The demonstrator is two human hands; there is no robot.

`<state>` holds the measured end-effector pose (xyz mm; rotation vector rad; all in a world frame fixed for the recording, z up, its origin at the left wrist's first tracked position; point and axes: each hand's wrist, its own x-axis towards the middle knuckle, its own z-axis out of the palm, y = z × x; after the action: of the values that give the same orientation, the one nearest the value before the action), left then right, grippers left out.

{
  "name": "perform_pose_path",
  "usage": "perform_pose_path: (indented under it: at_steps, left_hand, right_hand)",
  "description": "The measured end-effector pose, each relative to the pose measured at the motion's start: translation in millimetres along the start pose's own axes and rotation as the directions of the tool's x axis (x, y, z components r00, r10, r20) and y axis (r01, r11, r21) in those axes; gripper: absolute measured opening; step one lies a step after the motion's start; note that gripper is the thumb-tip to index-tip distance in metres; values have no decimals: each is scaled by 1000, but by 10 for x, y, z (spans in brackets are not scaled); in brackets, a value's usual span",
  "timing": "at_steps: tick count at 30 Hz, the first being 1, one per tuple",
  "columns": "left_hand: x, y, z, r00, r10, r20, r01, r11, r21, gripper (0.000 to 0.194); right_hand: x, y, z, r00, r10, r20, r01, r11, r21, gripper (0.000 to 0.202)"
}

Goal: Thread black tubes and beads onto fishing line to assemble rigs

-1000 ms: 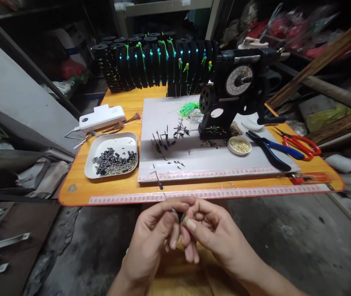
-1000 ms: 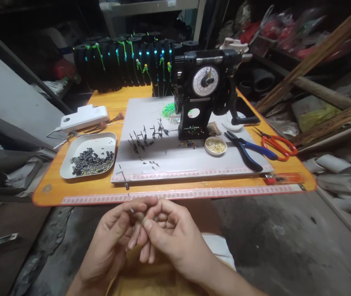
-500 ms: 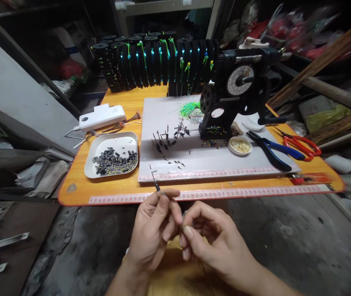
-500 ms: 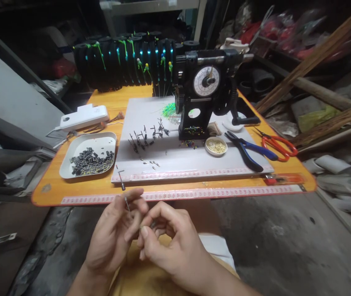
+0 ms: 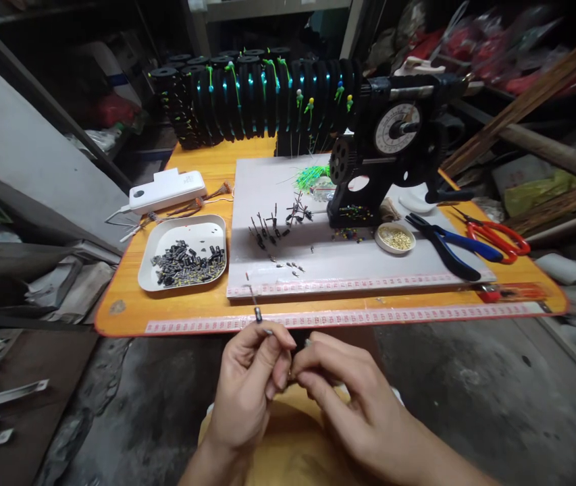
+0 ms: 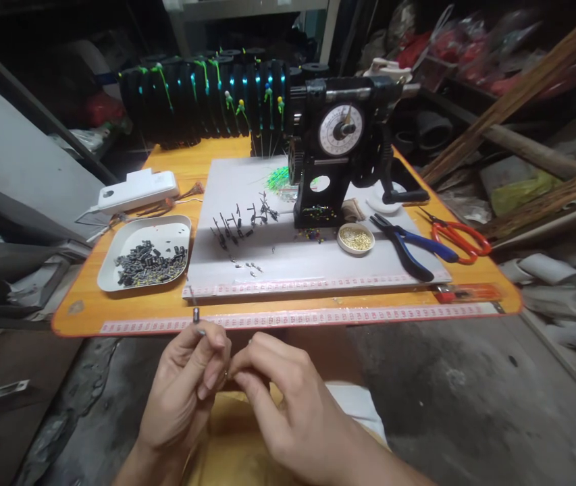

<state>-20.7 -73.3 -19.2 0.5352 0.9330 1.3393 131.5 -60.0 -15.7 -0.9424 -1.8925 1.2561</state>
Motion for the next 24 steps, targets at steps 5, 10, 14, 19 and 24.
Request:
perform_pose_path:
  at_steps: [5,10,14,19,24]
  left_hand:
    - [79,10,39,998,-62,34,66,984,-166,22]
    - [97,12,35,996,-67,65,81,968,-238,19]
    - [98,-14,23,999,-29,43,37,975,-217,19]
    - [140,-25,17,996,3,87,11,988,-152,18]
    - [141,-53,51,997,-21,73,27,996,-85,20]
  right_hand:
    - [3,-12,13,973,-227,-38,221,968,-120,31]
    - [-9,5,20,954,-300,-30,290,940,-183,31]
    - [-43,2,14,940,-340,-25,328,921,-209,32]
    - [-94,65,-8,928,-372,-10,349,879,-324,35]
    - [-152,133,-16,934,-358,-13,318,845,-431,34]
